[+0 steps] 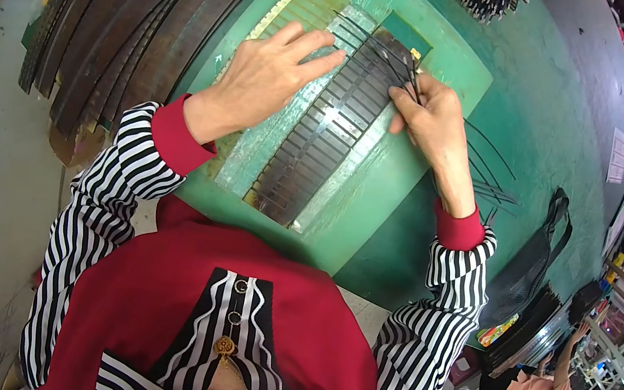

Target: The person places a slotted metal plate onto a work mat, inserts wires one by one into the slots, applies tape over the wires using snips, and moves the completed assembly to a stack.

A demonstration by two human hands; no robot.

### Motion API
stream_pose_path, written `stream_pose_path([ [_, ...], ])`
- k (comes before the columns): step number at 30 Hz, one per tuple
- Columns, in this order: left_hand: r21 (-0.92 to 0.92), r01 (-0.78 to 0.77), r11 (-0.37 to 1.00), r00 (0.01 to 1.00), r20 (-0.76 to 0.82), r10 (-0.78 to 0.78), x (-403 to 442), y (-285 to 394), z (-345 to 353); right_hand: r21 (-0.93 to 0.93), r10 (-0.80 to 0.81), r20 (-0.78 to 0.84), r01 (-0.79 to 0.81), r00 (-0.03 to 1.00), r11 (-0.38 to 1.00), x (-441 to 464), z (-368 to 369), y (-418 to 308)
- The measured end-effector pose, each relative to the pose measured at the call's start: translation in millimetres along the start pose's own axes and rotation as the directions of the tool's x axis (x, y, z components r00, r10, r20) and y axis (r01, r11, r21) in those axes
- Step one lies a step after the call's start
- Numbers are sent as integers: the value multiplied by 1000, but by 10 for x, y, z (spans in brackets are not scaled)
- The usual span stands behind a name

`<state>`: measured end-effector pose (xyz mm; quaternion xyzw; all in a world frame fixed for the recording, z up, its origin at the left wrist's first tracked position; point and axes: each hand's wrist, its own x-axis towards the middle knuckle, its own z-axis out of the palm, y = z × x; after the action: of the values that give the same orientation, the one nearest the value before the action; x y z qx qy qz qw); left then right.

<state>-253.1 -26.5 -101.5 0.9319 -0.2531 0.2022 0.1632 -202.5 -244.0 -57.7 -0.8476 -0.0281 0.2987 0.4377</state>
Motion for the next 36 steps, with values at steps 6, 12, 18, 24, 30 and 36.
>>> stream_pose_path([
  [6, 59, 25, 998, 1000, 10, -25, -4, 53, 49, -504, -232, -148, 129, 961, 854, -242, -144, 262],
  [12, -482, 209, 851, 974, 24, -226, 28, 101, -165, -945, -879, -35, 271, 475, 184, -431, 10, 77],
  [18, -860, 496, -124, 814, 510, -277, -66, 184, -379, -417, -482, -24, 429, 876, 801, -610, 213, 33],
  [24, -755, 595, -277, 695, 656, -295, -70, 192, -344, -31, -204, 90, 208, 975, 978, -489, 190, -100],
  [30, -832, 551, -65, 693, 500, -520, -80, -28, -308, 61, -175, 103, 169, 979, 984, -181, 154, -140],
  [36, -655, 533, 535, 808, 207, -551, -120, -105, -242, 48, -128, 80, 124, 989, 991, -33, 88, -44],
])
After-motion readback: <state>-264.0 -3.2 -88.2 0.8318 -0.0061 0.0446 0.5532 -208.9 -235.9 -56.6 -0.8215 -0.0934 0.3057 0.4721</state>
